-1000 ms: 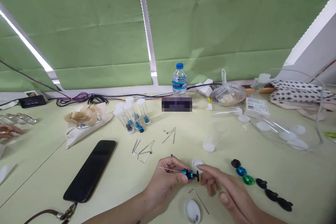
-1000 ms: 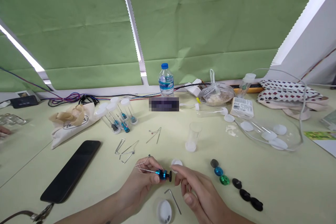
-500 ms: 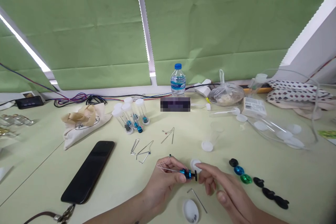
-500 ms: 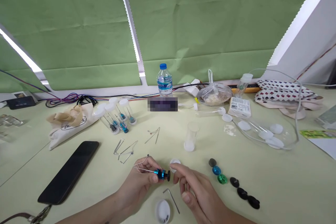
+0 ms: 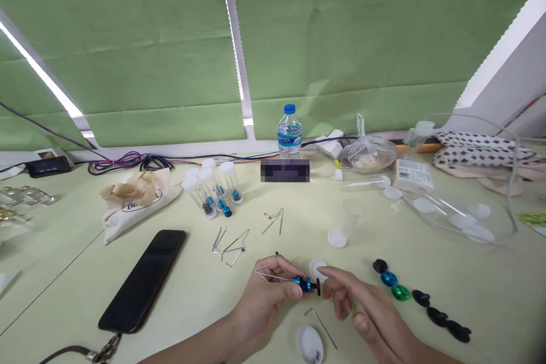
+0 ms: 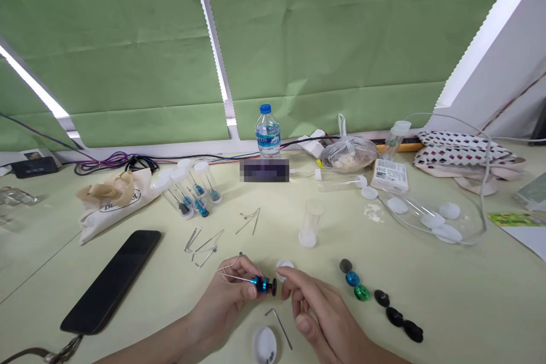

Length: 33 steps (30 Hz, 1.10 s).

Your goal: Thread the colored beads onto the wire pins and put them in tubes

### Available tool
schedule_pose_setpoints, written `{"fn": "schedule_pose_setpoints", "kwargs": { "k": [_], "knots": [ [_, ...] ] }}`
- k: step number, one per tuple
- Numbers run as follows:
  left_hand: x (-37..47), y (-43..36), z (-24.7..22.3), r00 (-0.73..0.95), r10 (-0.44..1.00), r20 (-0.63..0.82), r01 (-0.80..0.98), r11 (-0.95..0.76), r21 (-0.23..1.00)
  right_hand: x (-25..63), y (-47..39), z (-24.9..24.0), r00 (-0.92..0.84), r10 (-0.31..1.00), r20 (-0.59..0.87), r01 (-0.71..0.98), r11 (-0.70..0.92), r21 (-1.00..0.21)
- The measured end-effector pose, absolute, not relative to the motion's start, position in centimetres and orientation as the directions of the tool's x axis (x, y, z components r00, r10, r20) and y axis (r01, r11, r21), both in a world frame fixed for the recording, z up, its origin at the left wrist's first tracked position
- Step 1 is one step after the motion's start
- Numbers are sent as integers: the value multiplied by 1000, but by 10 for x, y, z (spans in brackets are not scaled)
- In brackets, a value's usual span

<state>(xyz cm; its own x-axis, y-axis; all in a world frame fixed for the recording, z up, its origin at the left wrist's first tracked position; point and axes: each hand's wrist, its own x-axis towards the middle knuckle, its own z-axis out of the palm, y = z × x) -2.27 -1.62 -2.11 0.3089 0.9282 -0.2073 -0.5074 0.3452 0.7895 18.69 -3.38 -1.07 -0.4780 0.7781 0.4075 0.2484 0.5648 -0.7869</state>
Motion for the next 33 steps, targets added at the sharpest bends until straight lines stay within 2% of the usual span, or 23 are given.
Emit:
{"fn": "schedule_pose_setpoints", "kwargs": {
  "k": [33],
  "knots": [
    [-21, -16, -17, 325, 924, -202, -519, 353, 778, 187, -35, -12, -462, 794, 396, 249, 544, -801]
  ]
}}
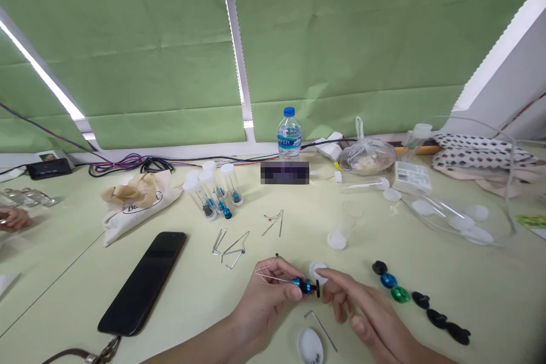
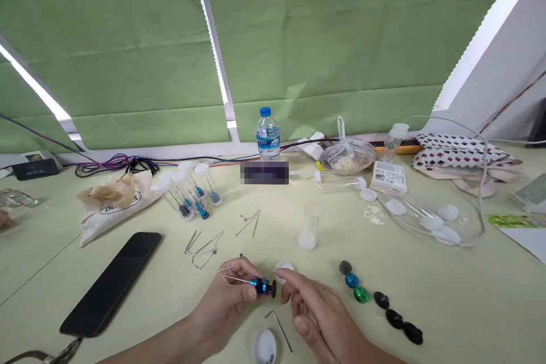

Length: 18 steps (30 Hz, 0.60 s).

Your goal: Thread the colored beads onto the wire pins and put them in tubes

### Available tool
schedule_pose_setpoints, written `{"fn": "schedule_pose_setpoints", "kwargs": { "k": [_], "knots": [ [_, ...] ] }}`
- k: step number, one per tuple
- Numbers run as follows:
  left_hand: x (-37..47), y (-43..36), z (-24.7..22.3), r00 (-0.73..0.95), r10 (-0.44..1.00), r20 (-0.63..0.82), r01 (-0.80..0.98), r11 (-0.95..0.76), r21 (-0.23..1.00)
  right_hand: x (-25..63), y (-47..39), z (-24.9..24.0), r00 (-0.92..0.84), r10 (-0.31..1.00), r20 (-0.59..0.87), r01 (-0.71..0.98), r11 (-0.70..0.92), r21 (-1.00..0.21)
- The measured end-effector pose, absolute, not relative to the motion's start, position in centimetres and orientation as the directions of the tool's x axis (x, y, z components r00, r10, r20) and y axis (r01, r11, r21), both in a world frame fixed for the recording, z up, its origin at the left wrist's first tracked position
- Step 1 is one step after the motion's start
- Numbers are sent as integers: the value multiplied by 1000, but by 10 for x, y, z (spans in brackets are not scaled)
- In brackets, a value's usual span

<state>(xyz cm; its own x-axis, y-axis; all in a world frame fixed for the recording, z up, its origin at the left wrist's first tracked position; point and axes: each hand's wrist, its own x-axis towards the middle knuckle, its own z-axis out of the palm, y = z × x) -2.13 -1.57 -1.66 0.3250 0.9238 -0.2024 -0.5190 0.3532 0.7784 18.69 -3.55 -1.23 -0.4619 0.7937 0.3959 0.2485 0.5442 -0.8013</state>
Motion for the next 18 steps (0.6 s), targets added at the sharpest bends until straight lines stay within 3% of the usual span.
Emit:
{"fn": "schedule_pose_setpoints", "kwargs": {
  "k": [18],
  "knots": [
    [-22, -17, -20, 316, 923, -221, -508, 361, 782, 186, -37, -10, -465, 800, 380, 233, 525, -819]
  ]
}}
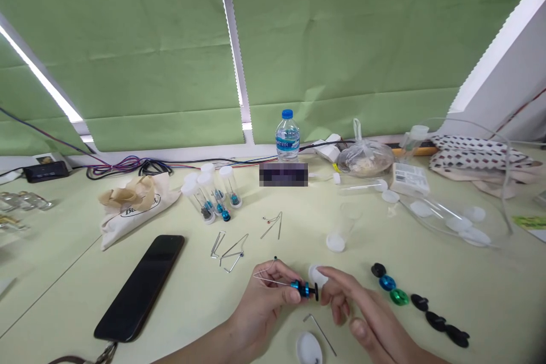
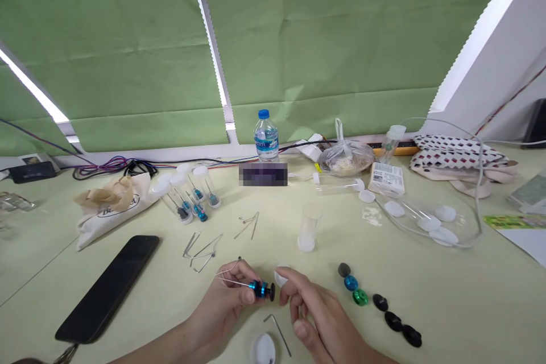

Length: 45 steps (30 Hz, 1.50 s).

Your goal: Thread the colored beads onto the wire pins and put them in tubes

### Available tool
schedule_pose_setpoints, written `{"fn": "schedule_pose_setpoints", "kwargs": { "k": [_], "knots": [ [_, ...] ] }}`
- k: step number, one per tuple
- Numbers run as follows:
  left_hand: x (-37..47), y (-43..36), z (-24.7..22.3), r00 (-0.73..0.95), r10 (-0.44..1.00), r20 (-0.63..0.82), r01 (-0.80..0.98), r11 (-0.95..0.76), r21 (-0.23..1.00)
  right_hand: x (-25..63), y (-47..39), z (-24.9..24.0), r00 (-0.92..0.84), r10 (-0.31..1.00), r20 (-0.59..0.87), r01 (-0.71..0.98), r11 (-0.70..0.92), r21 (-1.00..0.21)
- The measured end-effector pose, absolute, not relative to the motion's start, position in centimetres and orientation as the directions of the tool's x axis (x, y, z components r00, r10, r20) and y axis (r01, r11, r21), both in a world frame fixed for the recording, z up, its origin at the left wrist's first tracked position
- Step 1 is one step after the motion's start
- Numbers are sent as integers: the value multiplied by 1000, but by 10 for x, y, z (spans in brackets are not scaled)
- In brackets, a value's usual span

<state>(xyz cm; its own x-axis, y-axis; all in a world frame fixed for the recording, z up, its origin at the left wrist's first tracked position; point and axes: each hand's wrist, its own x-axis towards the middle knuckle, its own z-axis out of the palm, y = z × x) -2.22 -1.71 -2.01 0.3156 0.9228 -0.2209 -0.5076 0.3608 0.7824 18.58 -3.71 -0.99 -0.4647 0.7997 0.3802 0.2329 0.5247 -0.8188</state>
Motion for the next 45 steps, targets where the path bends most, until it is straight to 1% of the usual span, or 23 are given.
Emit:
{"fn": "schedule_pose_setpoints", "kwargs": {
  "k": [12, 16, 22, 36, 45],
  "knots": [
    [-22, -17, -21, 311, 926, -216, -516, 355, 780, 187, -37, -12, -496, 787, 368, 249, 535, -808],
    [-22, -17, -20, 317, 923, -218, -511, 360, 780, 187, -37, -10, -474, 802, 364, 250, 519, -817],
    [-21, -16, -19, 320, 924, -209, -521, 356, 776, 187, -34, -9, -512, 766, 388, 281, 576, -768],
    [-21, -16, -19, 316, 925, -213, -523, 357, 774, 189, -33, -17, -516, 769, 377, 271, 564, -780],
    [-21, -16, -18, 325, 924, -204, -526, 356, 772, 187, -34, -8, -531, 762, 371, 270, 567, -778]
  ]
}}
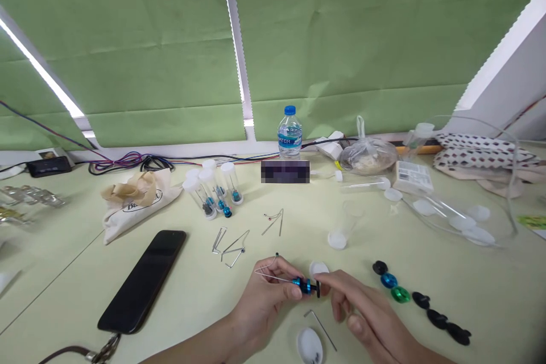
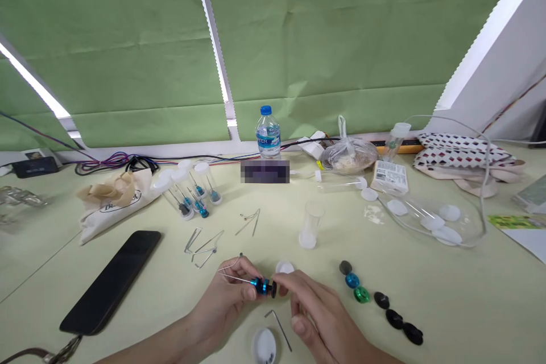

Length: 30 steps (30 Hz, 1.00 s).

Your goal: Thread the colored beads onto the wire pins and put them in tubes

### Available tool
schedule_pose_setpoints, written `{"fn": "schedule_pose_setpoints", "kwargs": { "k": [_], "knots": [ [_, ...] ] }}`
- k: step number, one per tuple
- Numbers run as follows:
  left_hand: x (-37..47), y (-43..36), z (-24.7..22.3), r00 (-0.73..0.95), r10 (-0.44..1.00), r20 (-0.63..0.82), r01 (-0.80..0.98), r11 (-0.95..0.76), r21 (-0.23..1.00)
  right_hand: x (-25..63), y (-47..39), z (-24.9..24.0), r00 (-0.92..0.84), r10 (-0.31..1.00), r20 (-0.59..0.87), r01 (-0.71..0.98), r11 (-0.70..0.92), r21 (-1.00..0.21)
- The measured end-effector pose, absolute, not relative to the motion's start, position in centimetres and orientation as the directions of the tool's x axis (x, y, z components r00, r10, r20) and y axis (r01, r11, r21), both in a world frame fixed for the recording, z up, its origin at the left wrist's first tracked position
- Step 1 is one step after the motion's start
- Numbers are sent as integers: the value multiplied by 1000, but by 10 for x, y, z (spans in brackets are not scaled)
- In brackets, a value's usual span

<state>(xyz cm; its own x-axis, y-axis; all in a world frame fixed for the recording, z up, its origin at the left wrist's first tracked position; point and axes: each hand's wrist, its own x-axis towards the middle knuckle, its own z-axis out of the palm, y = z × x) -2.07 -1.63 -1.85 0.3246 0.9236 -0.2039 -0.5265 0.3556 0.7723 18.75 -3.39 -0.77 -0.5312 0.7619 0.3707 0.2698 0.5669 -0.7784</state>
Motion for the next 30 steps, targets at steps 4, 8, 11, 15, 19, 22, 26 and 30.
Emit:
{"fn": "schedule_pose_setpoints", "kwargs": {
  "k": [4, 8, 11, 15, 19, 22, 26, 30],
  "knots": [
    [-20, -16, -18, 304, 926, -226, -527, 361, 770, 187, -34, -8, -492, 788, 370, 273, 543, -794],
    [-20, -16, -17, 302, 924, -235, -518, 366, 773, 186, -34, -10, -501, 775, 385, 245, 554, -796],
    [-20, -16, -17, 295, 925, -239, -504, 364, 783, 186, -34, -10, -480, 791, 379, 253, 539, -803],
    [-20, -17, -16, 292, 926, -240, -504, 362, 784, 185, -34, -7, -474, 787, 396, 237, 547, -803],
    [-20, -16, -18, 296, 924, -241, -508, 366, 780, 185, -34, -8, -488, 775, 403, 223, 556, -801],
    [-21, -15, -20, 297, 927, -231, -512, 358, 781, 186, -34, -8, -500, 772, 393, 224, 554, -802],
    [-20, -16, -17, 295, 927, -231, -516, 358, 778, 186, -33, -7, -506, 777, 374, 234, 541, -807],
    [-20, -16, -14, 297, 926, -232, -516, 360, 777, 187, -33, -8, -508, 770, 386, 225, 551, -804]
  ]
}}
